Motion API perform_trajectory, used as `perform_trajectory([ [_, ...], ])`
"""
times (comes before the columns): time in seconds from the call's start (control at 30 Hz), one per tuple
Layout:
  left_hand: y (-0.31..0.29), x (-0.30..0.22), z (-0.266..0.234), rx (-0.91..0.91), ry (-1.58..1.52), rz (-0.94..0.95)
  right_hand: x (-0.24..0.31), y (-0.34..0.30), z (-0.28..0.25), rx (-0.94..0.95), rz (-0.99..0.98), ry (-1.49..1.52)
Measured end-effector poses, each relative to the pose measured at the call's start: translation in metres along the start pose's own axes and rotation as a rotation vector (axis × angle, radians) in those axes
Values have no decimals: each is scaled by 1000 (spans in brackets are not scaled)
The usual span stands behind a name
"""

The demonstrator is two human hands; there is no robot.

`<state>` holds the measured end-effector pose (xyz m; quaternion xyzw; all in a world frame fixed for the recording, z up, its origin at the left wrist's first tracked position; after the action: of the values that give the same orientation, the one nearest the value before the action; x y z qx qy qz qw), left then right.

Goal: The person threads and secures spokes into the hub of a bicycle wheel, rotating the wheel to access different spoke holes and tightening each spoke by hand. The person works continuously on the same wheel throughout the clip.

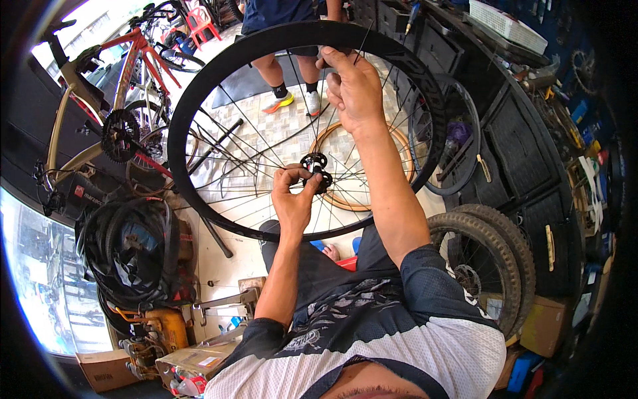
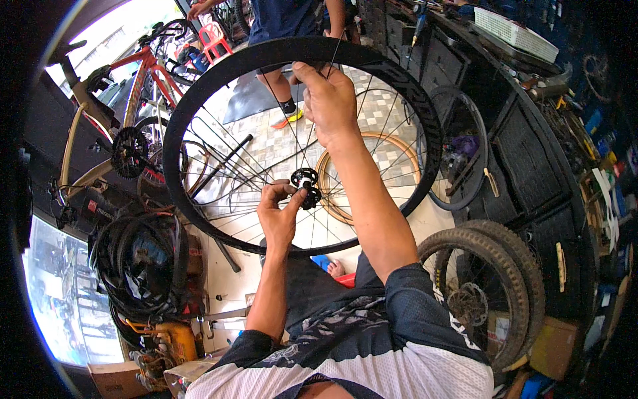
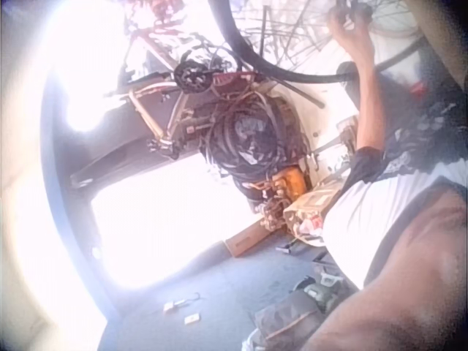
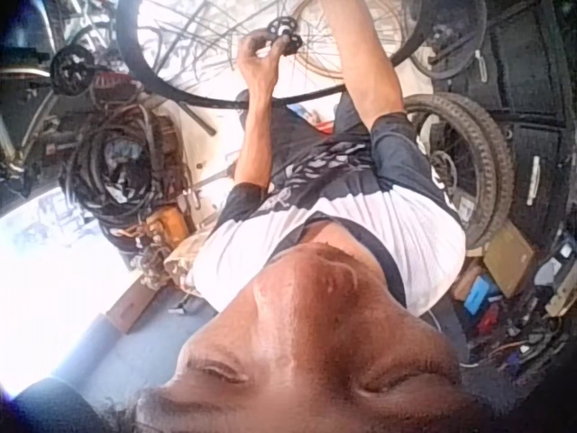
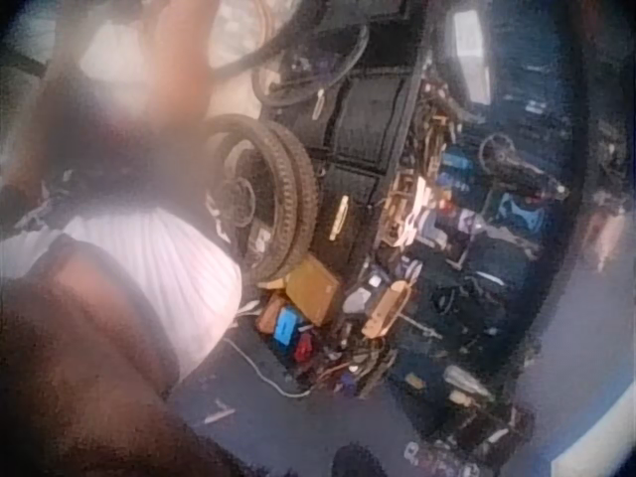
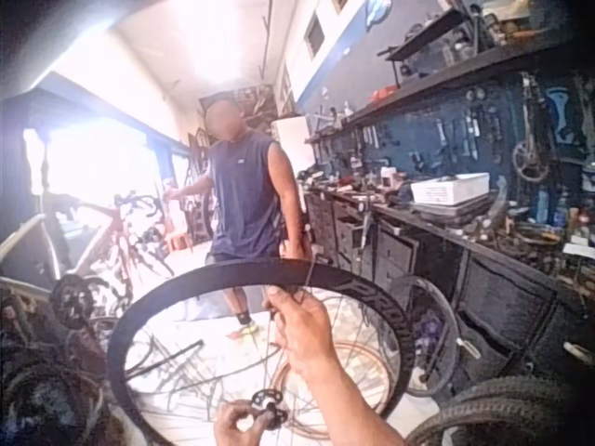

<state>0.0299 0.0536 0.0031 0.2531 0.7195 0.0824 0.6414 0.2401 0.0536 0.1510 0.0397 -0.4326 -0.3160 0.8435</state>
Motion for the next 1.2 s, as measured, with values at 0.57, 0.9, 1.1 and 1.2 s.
perform_trajectory([
  [0.57, -1, -24, 4, 118, 189, 47, -5, 5, -1, -22, -3, -2],
  [0.9, 1, -11, 3, 182, 133, -23, -1, 6, -4, -58, -5, -26],
  [1.1, 0, -11, 2, 220, 132, 23, 3, 4, -1, -125, -4, -61],
  [1.2, 1, -16, 4, 177, 165, 32, 2, 4, -2, -105, 7, -84],
])
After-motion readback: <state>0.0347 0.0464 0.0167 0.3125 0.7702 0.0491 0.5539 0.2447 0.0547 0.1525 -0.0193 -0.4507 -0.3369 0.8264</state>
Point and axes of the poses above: each hand's wrist, its own y-axis towards the middle knuckle, its own z-axis out of the palm, x = y × z, the point moved 7 cm from there along y, towards the middle knuckle, and after that the axes turned 1 degree about z, right-handed, at the moved point
